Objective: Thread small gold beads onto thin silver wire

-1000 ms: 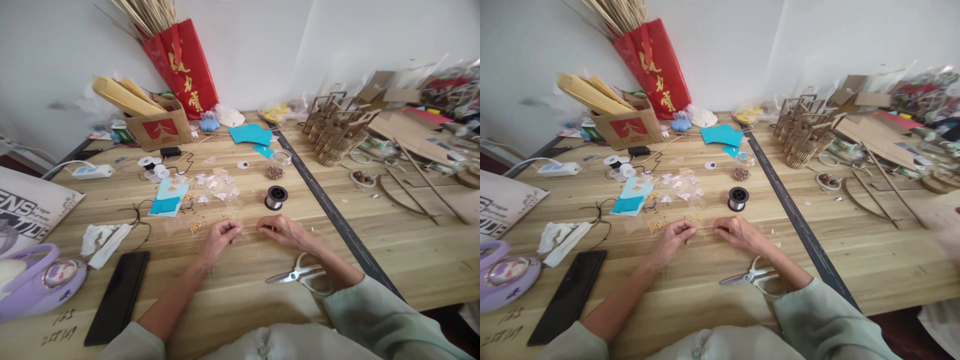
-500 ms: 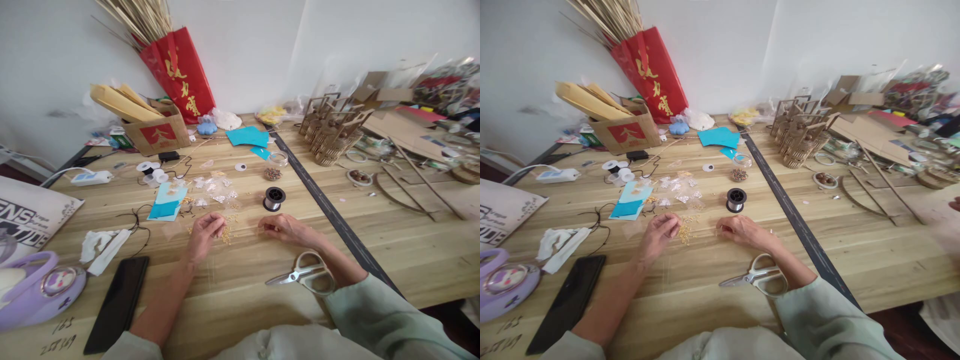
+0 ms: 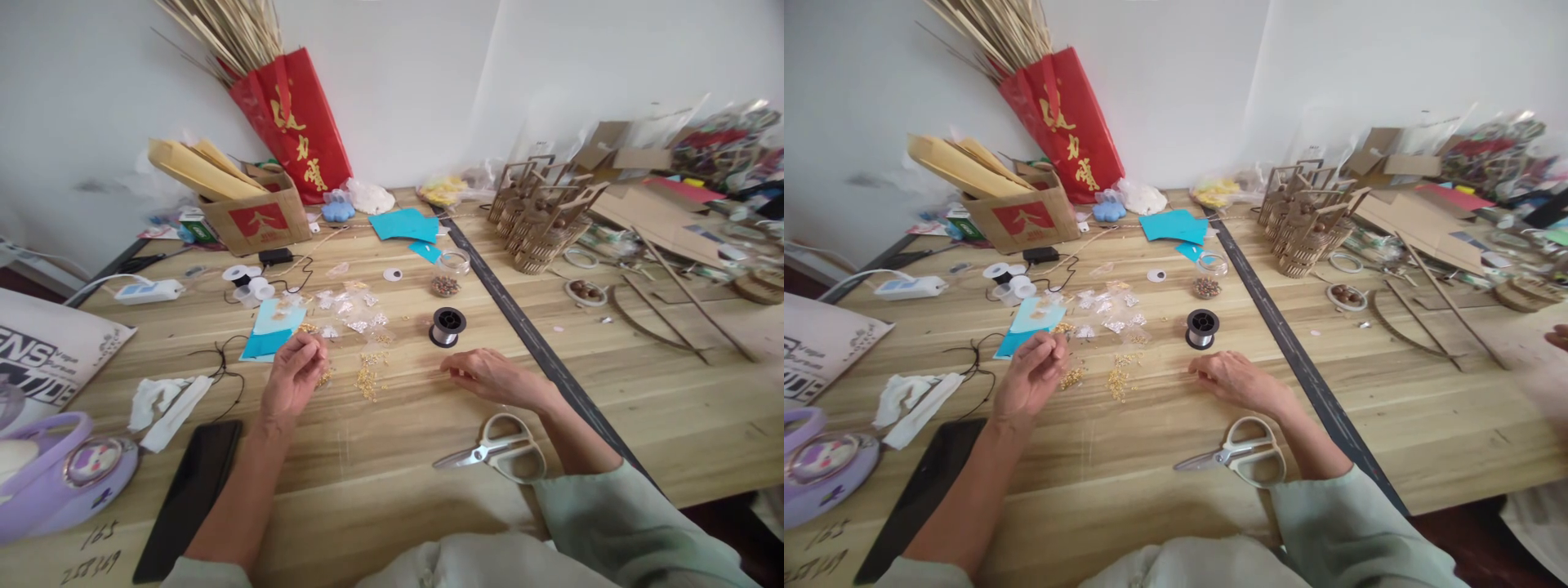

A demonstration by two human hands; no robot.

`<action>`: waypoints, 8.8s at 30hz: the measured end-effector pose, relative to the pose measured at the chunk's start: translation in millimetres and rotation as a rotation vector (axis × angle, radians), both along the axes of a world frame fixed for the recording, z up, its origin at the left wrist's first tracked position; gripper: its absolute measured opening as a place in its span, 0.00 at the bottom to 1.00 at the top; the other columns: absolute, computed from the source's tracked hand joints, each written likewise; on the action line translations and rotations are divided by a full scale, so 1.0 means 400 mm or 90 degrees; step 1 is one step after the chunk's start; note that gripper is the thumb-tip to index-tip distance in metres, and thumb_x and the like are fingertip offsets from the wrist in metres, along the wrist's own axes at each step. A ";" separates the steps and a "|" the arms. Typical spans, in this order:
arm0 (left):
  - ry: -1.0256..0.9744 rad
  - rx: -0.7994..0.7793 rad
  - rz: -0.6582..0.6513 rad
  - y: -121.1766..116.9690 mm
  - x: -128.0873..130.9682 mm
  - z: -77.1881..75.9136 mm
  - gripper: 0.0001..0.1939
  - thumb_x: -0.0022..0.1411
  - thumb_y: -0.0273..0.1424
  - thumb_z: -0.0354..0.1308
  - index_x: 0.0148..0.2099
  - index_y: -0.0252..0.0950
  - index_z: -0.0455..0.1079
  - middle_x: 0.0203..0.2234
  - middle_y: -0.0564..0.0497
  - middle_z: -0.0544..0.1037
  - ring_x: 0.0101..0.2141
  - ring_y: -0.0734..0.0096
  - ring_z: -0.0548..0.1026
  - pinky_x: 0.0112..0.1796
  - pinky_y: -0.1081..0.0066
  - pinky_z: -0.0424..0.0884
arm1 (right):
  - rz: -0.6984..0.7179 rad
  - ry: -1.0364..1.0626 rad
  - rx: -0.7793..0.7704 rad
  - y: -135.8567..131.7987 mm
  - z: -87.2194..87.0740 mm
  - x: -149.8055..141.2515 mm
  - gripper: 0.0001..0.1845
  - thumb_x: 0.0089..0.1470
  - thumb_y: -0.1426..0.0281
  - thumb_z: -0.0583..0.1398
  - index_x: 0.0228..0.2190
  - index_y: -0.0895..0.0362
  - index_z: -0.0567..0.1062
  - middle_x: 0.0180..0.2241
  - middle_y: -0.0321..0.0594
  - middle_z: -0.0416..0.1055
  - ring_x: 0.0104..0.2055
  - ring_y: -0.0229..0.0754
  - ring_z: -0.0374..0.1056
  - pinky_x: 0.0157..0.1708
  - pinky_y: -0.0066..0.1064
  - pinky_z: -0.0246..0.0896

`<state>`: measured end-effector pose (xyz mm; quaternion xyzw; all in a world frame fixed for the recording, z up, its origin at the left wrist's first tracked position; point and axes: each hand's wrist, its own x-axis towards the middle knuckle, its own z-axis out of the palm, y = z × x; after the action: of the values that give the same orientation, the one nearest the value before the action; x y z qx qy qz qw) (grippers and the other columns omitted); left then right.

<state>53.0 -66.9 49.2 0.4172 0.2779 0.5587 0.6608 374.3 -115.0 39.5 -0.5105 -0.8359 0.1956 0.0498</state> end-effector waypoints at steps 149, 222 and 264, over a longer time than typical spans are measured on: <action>0.885 0.264 -0.380 -0.250 0.117 -0.037 0.07 0.57 0.29 0.53 0.35 0.37 0.72 0.31 0.48 0.77 0.35 0.62 0.73 0.38 0.68 0.63 | 0.311 0.284 0.338 -0.087 -0.070 -0.101 0.25 0.59 0.80 0.50 0.58 0.63 0.58 0.48 0.53 0.70 0.56 0.46 0.61 0.53 0.44 0.60; 0.131 -0.211 -0.220 -0.156 0.224 -0.105 0.16 0.48 0.39 0.65 0.28 0.32 0.66 0.12 0.62 0.56 0.15 0.85 0.49 0.16 0.79 0.42 | 0.101 0.380 0.326 -0.105 -0.092 -0.120 0.24 0.59 0.78 0.52 0.55 0.48 0.65 0.43 0.44 0.64 0.43 0.40 0.66 0.39 0.34 0.70; 0.604 0.292 -0.047 -0.176 0.209 -0.120 0.06 0.58 0.26 0.54 0.28 0.37 0.69 0.22 0.52 0.69 0.24 0.74 0.65 0.29 0.74 0.59 | -0.078 0.496 -0.018 -0.092 -0.075 -0.134 0.09 0.58 0.68 0.56 0.35 0.59 0.75 0.24 0.37 0.70 0.24 0.34 0.65 0.24 0.24 0.59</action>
<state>136.6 -137.2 1.0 0.7675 0.4021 0.3311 0.3737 320.5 -151.6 9.4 -0.4478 -0.7197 0.3826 0.3676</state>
